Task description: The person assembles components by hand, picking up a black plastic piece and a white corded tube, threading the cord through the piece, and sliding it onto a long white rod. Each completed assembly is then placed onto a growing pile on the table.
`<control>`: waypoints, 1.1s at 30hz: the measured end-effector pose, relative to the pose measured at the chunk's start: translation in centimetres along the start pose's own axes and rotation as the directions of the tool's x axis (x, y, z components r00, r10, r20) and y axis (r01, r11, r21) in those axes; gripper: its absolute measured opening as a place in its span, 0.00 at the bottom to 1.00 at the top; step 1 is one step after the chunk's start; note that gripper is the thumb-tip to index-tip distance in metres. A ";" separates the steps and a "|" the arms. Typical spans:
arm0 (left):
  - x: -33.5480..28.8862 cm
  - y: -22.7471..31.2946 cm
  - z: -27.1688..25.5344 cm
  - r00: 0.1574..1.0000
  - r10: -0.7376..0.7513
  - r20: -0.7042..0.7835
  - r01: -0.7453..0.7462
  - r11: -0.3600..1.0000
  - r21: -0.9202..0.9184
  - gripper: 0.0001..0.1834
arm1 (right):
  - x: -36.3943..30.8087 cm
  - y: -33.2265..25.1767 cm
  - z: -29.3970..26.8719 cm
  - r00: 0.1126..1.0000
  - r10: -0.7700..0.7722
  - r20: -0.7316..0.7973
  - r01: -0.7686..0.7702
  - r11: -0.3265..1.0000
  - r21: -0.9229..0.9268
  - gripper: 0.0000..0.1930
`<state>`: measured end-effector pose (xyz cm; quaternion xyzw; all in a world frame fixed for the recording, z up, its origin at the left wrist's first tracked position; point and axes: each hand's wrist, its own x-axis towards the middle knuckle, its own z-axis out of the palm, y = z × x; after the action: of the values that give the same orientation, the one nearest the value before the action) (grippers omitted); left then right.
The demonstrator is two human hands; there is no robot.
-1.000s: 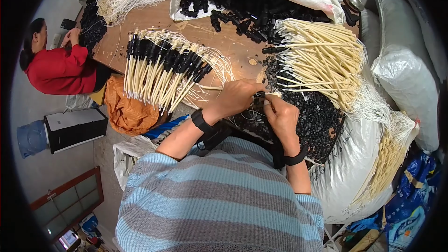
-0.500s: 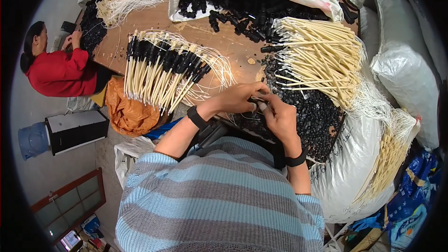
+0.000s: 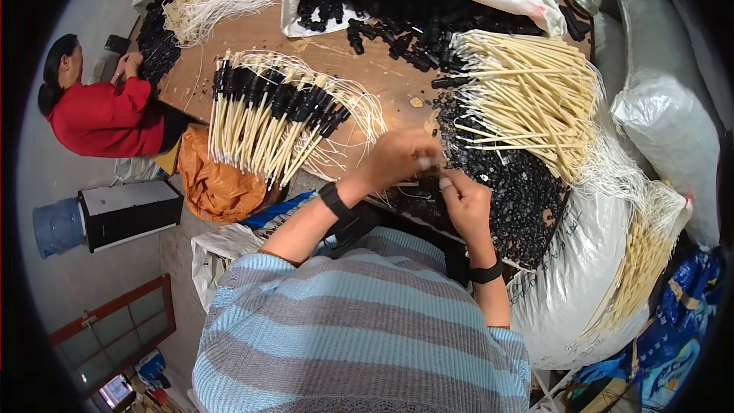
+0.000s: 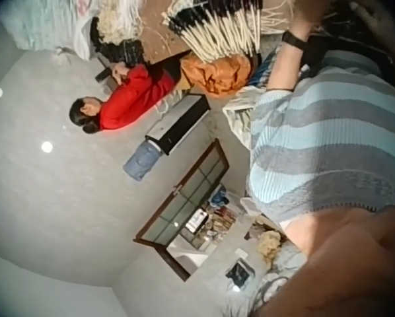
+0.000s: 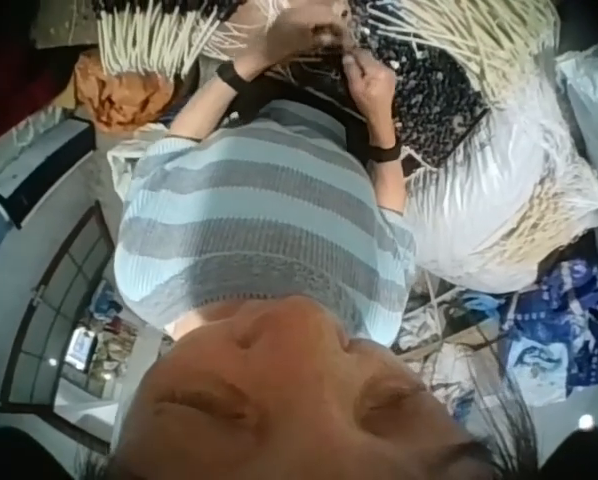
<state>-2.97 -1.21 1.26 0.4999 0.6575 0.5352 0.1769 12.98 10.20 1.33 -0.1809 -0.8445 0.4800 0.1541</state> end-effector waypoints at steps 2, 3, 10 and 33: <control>1.7 -0.9 0.6 0.995 -0.056 -0.078 0.064 0.992 0.111 0.13 | -0.4 0.7 0.1 0.981 0.151 -0.119 -0.133 0.980 0.149 0.08; 2.0 -2.3 0.7 0.996 -0.053 -0.074 0.061 0.992 0.110 0.13 | -0.6 0.9 -0.2 0.981 0.153 -0.123 -0.134 0.980 0.149 0.08; 1.4 -5.4 -1.2 0.983 -0.154 -0.095 0.178 0.918 0.353 0.15 | -0.1 0.8 -1.4 0.911 0.403 -0.083 -0.370 0.890 0.266 0.06; 0.2 1.9 2.7 0.889 -0.455 0.046 0.395 0.712 -0.580 0.15 | 1.3 0.4 1.1 0.925 -0.124 -0.358 0.017 0.957 -0.289 0.05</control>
<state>-0.07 0.23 2.02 0.2306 0.5698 0.6772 0.4044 11.38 10.16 0.51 -0.2578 -0.8652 0.3065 0.3017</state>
